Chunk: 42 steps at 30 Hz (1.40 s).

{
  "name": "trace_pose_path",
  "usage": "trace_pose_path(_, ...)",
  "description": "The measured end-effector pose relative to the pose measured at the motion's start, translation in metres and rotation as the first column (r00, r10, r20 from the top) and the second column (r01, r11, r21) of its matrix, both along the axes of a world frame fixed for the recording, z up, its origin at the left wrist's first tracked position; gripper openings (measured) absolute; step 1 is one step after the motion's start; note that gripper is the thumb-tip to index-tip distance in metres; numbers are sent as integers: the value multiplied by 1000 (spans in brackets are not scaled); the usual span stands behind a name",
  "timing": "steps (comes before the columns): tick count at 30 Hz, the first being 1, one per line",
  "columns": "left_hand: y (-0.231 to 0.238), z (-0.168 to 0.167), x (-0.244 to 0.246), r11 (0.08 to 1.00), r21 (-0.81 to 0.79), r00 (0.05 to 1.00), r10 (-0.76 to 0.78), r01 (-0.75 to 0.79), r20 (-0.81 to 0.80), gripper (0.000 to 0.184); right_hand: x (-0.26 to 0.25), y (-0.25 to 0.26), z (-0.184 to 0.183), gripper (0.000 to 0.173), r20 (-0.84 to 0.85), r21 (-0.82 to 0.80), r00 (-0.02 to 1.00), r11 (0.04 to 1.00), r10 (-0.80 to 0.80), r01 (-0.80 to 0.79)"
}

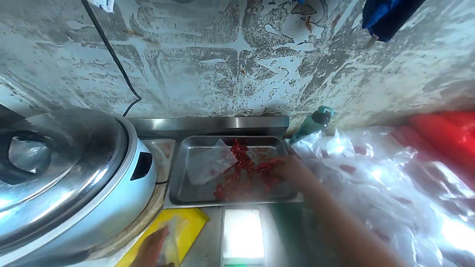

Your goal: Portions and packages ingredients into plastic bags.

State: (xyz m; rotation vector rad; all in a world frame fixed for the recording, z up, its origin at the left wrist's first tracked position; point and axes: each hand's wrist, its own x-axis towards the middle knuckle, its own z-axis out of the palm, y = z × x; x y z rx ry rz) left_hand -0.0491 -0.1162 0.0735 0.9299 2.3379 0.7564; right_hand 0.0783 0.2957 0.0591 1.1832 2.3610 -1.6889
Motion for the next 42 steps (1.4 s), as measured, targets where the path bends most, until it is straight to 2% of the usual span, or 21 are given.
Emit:
trace_pose_path(1, 13, -2, 4, 999, 19, 999, -45, 45, 4, 63, 2, -4, 9, 20, -24, -13, 1000, 1000, -6, 5)
trace_pose_path(5, 65, -13, 19, 978, -23, 978, -206, 207, 31, 52, 12, -26, 45, 20, -154, -52, 987, 998, -38, 30)
trace_pose_path(9, 123, -18, 28, 950, -137, 949, -252, 280, 188, 62, 20, -76, 88, 19, -229, -206, 955, 968, -189, 143)
trace_pose_path(12, 152, -22, 42, 969, -35, 943, -230, 246, 242, 66, 30, -115, 77, 19, -260, -305, 923, 931, -283, 199)
trace_pose_path(15, 157, -27, 56, 976, 139, 948, -197, 167, 248, 57, 40, -151, 38, 17, -231, -209, 927, 946, -295, 249)
trace_pose_path(18, 146, -35, 60, 956, 225, 930, -246, 187, 272, 56, 49, -168, 4, 18, -107, -5, 969, 975, -223, 224)
trace_pose_path(21, 138, -37, 61, 940, 217, 895, -323, 265, 307, 60, 56, -168, 6, 30, 62, -74, 997, 996, -42, 46)
trace_pose_path(24, 134, -33, 67, 921, 190, 874, -384, 341, 296, 67, 60, -166, 10, 37, 155, -124, 977, 984, 146, -128)
trace_pose_path(26, 132, -31, 69, 911, 175, 869, -410, 374, 277, 68, 64, -164, 12, 40, 226, -40, 947, 974, 228, -225)
trace_pose_path(28, 130, -26, 69, 910, 173, 869, -412, 377, 275, 70, 61, -168, 22, 42, 389, 65, 888, 954, 246, -293)
trace_pose_path(31, 123, -15, 71, 909, 227, 866, -406, 349, 293, 68, 55, -188, 54, 33, 579, 181, 788, 910, 208, -373)
trace_pose_path(33, 115, -6, 68, 903, 265, 868, -408, 338, 284, 69, 55, -199, 76, 29, 626, 215, 748, 873, 220, -437)
trace_pose_path(35, 114, -10, 60, 906, 251, 876, -402, 340, 268, 65, 59, -202, 82, 26, 610, 248, 749, 835, 260, -492)
trace_pose_path(38, 117, -33, 49, 914, 128, 866, -405, 384, 294, 57, 61, -190, 66, 26, 569, 189, 742, 822, 354, -537)
trace_pose_path(40, 113, -36, 50, 911, 194, 879, -404, 363, 254, 55, 71, -177, 52, 25, 393, 244, 861, 866, 324, -437)
trace_pose_path(42, 107, -32, 53, 908, 238, 891, -396, 345, 223, 57, 85, -167, 39, 20, 129, 268, 975, 940, 183, -212)
